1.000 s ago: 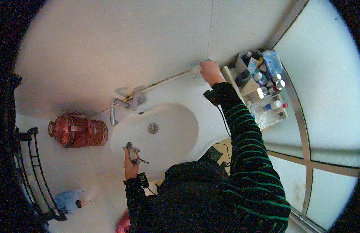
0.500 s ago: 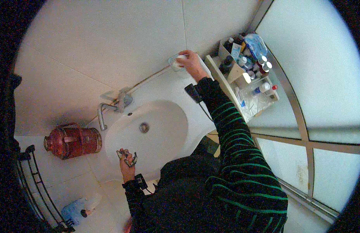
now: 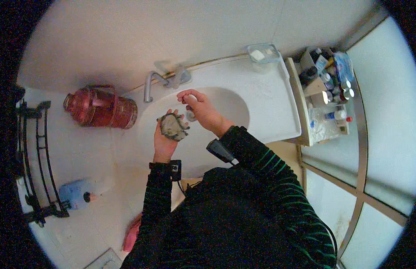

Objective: The person wipes a wooden cabinet with a cloth, moving items like a phone and power bank aside to reach the surface. They then walk to a bathroom, wet the cloth at the sink, and wring it out.

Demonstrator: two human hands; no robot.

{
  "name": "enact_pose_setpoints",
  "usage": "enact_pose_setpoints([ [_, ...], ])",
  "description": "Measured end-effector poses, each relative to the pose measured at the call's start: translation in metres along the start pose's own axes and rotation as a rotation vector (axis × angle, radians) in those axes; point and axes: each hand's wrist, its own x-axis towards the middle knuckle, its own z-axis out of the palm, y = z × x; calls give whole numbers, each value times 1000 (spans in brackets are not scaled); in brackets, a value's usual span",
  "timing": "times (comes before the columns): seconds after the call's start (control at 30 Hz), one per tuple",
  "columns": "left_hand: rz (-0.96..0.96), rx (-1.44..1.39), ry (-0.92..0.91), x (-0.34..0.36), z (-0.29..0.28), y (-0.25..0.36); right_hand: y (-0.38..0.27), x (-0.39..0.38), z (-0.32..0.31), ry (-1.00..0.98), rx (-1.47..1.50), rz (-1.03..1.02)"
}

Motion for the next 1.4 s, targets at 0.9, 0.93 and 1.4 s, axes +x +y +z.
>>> enact_pose_setpoints([
  [0.9, 100, 101, 314, -45, 30, 9, 100, 16, 2, 32, 159, 267],
  [0.93, 76, 121, 313, -45, 27, 12, 96, 11, 2, 15, 20, 314],
  [1.4, 113, 747, 415, -54, -30, 27, 56, 14, -17, -78, 11, 326],
])
